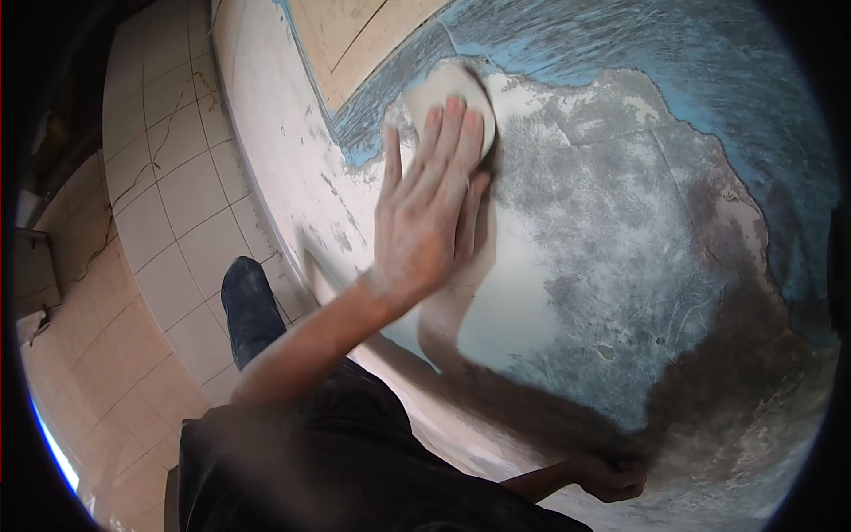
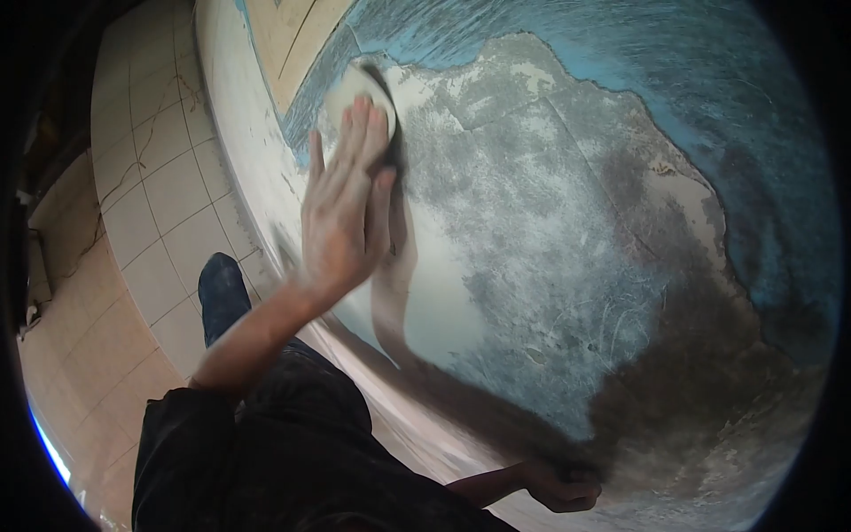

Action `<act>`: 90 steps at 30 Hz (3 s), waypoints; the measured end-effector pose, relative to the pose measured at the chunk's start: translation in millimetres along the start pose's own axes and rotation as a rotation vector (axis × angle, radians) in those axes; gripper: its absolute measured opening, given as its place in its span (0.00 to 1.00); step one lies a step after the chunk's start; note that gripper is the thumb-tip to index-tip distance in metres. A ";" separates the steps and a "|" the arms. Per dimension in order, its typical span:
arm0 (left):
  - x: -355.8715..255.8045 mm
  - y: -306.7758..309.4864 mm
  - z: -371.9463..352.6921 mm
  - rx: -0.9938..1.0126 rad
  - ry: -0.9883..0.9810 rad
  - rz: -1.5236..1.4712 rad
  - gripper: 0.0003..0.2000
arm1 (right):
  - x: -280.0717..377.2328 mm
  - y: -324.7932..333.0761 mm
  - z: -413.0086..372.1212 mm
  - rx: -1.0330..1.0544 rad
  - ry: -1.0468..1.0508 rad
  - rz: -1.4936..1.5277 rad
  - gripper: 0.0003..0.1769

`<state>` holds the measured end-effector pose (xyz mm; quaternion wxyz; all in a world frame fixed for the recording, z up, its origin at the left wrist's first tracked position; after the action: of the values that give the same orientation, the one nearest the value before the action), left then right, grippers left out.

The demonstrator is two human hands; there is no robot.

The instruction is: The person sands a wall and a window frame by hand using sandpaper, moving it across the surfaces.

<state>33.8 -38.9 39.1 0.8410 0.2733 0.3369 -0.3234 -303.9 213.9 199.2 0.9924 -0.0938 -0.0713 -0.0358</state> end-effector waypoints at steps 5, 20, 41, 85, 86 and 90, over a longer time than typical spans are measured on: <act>-3.4 -4.5 -9.1 0.045 -0.017 0.021 0.27 | 2.2 0.9 0.1 0.016 0.036 -0.085 0.16; -6.2 5.5 20.2 -0.055 -0.034 0.055 0.26 | 3.4 0.7 0.0 0.000 -0.002 -0.065 0.17; 2.9 4.3 19.4 -0.009 -0.019 0.021 0.26 | 3.2 -0.1 1.1 0.023 0.043 -0.095 0.16; -16.3 -2.4 7.9 -0.063 -0.064 -0.050 0.25 | 7.7 -3.6 0.2 0.020 0.011 -0.062 0.18; -21.3 -7.6 -5.4 0.005 -0.038 -0.097 0.25 | 7.9 -4.3 -0.5 0.017 0.014 -0.040 0.18; -24.7 0.5 18.3 -0.001 -0.099 0.011 0.27 | 3.8 -0.4 1.3 0.032 0.053 -0.111 0.18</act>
<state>27.3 -42.1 69.0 0.8586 0.2584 0.2935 -0.3315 -300.4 213.6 201.1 0.9918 -0.0727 -0.0505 -0.0922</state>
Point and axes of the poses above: each hand's wrist, its own z-axis towards the middle knuckle, its own y-axis out of the back of the hand, x = y × z, the point moved 10 cm from there along z, towards the middle knuckle, and after that the axes turned 6 degrees about x, right-handed, at the moved point
